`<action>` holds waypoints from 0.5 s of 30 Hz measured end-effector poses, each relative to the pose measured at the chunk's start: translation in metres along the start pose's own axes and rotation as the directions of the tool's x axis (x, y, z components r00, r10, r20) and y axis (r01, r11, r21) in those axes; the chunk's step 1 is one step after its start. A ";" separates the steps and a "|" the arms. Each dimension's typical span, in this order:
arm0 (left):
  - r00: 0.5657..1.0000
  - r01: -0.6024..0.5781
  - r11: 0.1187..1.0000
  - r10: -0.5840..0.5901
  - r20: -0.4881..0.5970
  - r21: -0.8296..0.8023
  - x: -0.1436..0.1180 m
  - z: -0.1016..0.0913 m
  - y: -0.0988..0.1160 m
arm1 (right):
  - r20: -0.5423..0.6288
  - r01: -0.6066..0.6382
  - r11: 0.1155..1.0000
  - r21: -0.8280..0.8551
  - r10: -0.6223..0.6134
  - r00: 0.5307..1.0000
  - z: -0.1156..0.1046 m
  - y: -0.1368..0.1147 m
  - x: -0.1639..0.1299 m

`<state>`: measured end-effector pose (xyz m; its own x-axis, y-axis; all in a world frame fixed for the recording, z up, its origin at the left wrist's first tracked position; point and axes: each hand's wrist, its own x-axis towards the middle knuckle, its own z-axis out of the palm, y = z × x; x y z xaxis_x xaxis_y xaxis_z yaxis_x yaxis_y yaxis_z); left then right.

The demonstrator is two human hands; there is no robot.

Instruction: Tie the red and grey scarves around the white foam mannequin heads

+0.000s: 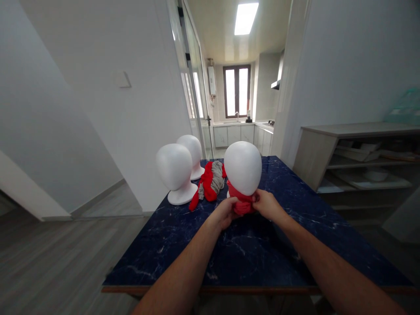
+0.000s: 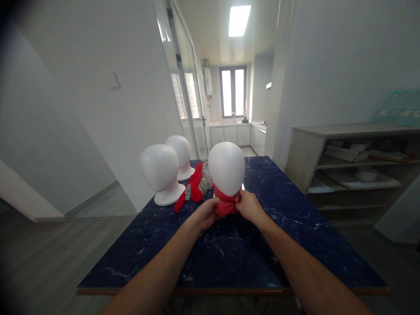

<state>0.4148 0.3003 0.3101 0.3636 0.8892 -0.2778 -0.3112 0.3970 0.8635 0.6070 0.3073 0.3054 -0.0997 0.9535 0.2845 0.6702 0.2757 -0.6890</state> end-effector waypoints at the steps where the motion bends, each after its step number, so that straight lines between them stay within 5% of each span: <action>1: 1.000 -0.004 1.000 0.004 0.016 -0.002 0.000 0.000 -0.001 | 0.055 -0.046 0.997 0.055 0.043 0.998 -0.002 -0.003 -0.002; 4: 0.995 -0.029 0.999 0.032 0.095 -0.029 0.000 0.001 -0.003 | 0.271 -0.162 0.966 0.201 0.104 0.957 -0.013 -0.014 -0.009; 6: 0.990 -0.062 0.997 0.068 0.127 -0.052 0.001 0.002 -0.004 | 0.360 -0.128 0.964 0.233 0.037 0.932 -0.021 -0.021 -0.014; 12: 0.981 -0.161 0.986 0.165 0.104 -0.041 0.002 0.002 -0.006 | 0.274 0.287 0.958 0.003 -0.277 0.921 -0.026 -0.028 -0.019; 15: 0.985 -0.157 0.988 0.157 0.073 0.001 0.001 0.001 -0.007 | 0.322 0.283 0.956 0.073 -0.291 0.901 -0.027 -0.028 -0.018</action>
<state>0.4187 0.2986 0.3043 0.3734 0.9215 -0.1073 -0.3635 0.2517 0.8969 0.6100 0.2789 0.3378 -0.5217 0.8180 0.2425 0.5589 0.5424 -0.6273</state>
